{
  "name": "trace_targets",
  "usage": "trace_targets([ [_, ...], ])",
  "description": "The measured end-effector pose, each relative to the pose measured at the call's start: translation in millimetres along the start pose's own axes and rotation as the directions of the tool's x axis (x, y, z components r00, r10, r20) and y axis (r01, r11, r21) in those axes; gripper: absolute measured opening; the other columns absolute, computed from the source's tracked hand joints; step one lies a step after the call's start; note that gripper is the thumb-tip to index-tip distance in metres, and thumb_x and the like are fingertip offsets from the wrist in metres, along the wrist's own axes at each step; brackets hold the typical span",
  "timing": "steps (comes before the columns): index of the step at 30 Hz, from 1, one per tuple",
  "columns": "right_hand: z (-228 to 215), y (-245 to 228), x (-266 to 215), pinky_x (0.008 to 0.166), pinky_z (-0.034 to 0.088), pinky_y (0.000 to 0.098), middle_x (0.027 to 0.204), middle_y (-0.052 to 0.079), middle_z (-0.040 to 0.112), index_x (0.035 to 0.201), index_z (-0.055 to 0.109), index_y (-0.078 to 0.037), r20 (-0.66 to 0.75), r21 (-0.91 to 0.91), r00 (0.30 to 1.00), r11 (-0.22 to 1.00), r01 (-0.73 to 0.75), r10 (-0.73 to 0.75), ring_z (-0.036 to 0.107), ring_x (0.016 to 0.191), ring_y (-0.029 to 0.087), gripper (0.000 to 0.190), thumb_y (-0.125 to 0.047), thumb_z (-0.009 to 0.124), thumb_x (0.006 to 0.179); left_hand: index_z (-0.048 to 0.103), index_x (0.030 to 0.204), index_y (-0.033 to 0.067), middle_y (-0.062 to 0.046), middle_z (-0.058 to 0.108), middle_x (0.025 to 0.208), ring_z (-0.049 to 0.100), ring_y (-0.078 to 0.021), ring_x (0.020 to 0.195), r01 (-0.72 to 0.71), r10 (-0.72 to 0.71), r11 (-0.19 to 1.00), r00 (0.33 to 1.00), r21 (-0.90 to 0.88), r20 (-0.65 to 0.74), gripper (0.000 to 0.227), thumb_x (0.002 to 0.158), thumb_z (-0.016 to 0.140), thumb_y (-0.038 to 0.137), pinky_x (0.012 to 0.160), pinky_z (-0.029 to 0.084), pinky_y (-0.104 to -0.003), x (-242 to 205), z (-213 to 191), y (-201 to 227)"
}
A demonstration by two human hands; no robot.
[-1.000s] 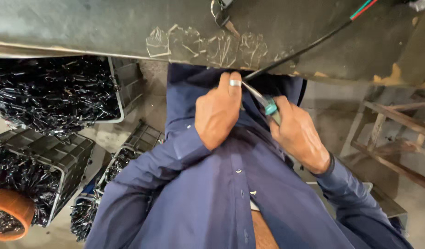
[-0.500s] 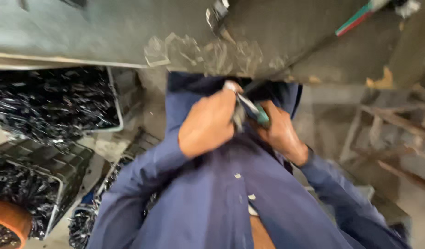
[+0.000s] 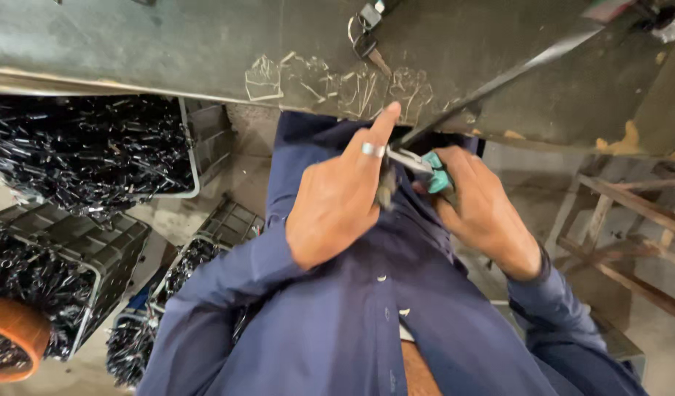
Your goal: The person strips the outer insulation from multiple black wires using pliers, exposing the inner conductors. The person handles each wire individually, cuts the insulation, and places the stripped wires on the table.
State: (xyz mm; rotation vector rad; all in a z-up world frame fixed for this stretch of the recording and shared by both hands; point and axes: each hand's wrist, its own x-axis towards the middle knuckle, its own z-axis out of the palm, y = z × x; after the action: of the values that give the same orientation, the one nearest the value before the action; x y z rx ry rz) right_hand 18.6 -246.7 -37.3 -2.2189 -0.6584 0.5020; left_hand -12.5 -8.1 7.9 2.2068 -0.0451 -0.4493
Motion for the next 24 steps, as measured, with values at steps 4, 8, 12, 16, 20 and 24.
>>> trace_targets([
  [4,21,2,-6,0.074,0.049,0.0490,0.096,0.021,0.067,0.114,0.059,-0.003,-0.122,-0.012,0.976,0.983,-0.184,0.181,0.063,0.090,0.045,0.034,-0.007,0.076,0.086,0.028,0.156,0.0066,-0.022,0.062,0.128,0.065,-0.0439,0.085,-0.113,0.106,0.991,0.990,-0.067,-0.092,0.089,0.077,0.069,0.002,0.069,0.050,-0.051,12,27,-17],
  [8,36,19,-8,0.069,0.049,0.0474,0.091,0.020,0.066,0.111,0.061,-0.003,-0.155,-0.002,0.982,0.994,-0.108,0.106,0.064,0.083,0.043,0.035,-0.009,0.078,0.082,0.040,0.147,0.0077,-0.021,0.065,0.111,0.065,-0.0438,0.089,-0.017,0.015,0.993,1.000,-0.115,-0.021,0.071,0.083,0.072,0.007,0.074,0.050,-0.051,13,27,-21],
  [12,-2,18,-11,0.067,0.051,0.0433,0.088,0.015,0.068,0.105,0.063,-0.007,-0.152,-0.001,0.987,0.999,0.051,-0.051,0.066,0.079,0.036,0.037,-0.018,0.086,0.078,0.056,0.118,0.0075,-0.020,0.063,0.108,0.063,-0.0394,0.098,-0.022,0.004,0.999,0.939,-0.048,-0.345,0.043,0.080,0.076,0.007,0.083,0.051,-0.046,-1,-28,-7],
  [16,-46,3,17,0.085,0.055,0.0431,0.107,0.013,0.068,0.112,0.064,-0.006,-0.313,-0.185,0.907,0.955,0.233,-0.282,0.068,0.100,0.034,0.033,-0.004,0.078,0.082,0.057,0.119,0.0072,-0.018,0.064,0.104,0.063,-0.0362,0.093,0.100,0.116,0.957,0.731,0.274,-0.673,0.038,0.084,0.072,0.007,0.079,0.051,-0.044,3,-99,-36],
  [20,-58,-8,51,0.103,0.043,0.0493,0.128,0.021,0.063,0.129,0.062,0.007,-0.276,-0.587,0.932,0.809,0.030,-0.235,0.059,0.121,0.039,0.049,-0.017,0.081,0.091,0.059,0.120,0.0069,-0.017,0.065,0.100,0.063,-0.0329,0.088,0.191,0.151,0.863,0.785,0.467,-0.601,0.034,0.088,0.069,0.006,0.075,0.050,-0.042,80,-117,-96],
  [24,-46,-8,48,0.116,0.035,0.0519,0.142,0.024,0.059,0.141,0.056,0.007,-0.301,-0.538,0.933,0.843,0.004,-0.196,0.053,0.136,0.042,0.047,0.005,0.065,0.095,0.060,0.121,0.0066,-0.015,0.066,0.096,0.063,-0.0297,0.083,0.235,0.013,0.838,0.894,0.493,-0.448,0.029,0.092,0.066,0.006,0.071,0.049,-0.040,169,-114,-129],
])
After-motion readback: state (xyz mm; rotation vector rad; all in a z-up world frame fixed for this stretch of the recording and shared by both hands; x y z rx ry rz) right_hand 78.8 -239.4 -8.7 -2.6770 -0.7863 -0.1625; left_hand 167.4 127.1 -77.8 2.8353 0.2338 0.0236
